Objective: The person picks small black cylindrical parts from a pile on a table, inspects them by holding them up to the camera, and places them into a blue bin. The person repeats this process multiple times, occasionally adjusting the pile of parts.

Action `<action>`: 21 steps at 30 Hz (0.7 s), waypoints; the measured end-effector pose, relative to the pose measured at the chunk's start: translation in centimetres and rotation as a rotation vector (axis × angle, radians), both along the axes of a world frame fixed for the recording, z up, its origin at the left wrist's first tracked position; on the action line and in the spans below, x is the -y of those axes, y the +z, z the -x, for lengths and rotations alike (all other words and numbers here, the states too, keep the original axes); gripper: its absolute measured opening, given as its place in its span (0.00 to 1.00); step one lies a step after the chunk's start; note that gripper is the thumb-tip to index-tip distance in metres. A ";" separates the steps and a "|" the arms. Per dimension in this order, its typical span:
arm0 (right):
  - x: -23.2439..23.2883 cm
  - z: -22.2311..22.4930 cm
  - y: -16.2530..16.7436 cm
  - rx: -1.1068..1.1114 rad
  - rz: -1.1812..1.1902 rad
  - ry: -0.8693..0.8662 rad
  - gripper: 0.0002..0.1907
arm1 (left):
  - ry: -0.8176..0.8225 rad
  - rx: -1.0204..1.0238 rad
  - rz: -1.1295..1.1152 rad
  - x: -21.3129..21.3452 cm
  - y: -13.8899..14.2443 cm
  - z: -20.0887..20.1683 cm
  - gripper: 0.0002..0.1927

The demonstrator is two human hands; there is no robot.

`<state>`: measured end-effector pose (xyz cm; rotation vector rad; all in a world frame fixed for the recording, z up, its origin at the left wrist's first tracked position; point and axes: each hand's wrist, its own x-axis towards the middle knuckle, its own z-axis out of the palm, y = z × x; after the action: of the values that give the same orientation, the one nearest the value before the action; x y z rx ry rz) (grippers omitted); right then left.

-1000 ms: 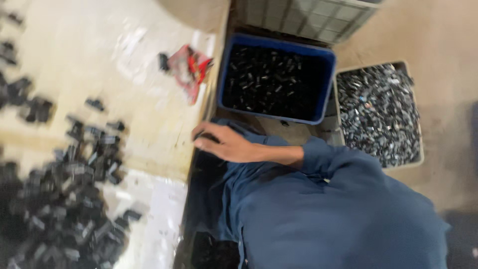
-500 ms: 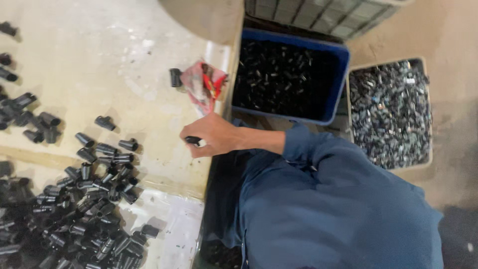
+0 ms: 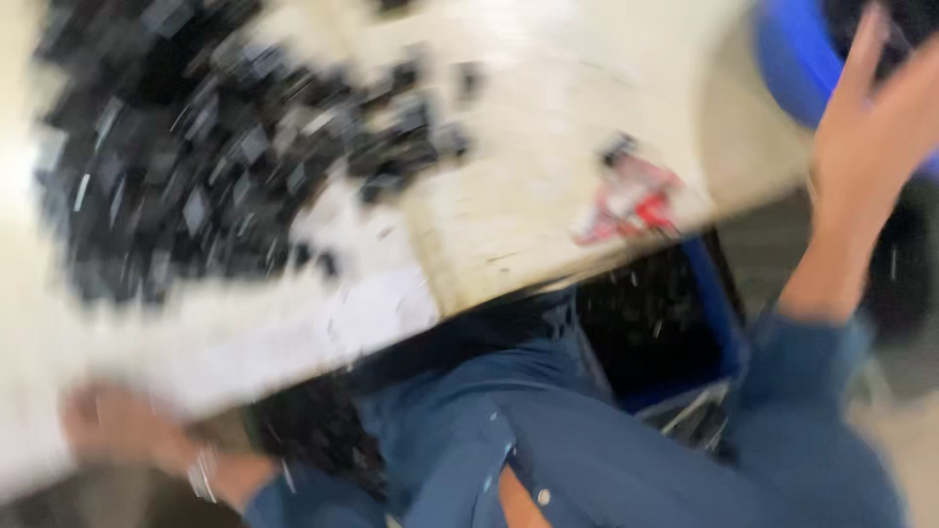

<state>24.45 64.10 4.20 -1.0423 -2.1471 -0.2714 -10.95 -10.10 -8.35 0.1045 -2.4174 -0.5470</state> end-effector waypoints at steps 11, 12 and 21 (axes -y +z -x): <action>19.3 24.5 -2.3 0.808 0.520 0.823 0.54 | -0.071 -0.109 -0.195 2.5 4.2 0.7 0.10; 19.4 26.2 -2.6 0.858 0.527 0.809 0.56 | -0.081 -0.104 -0.237 2.7 4.4 0.7 0.10; 28.7 35.8 -7.6 0.663 0.551 1.049 0.46 | -0.095 -0.071 -0.223 5.4 2.8 1.3 0.10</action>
<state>-11.37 35.39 -3.41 0.0955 -3.1397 0.5804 -12.25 -15.53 -5.57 0.0644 -2.2943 -0.8487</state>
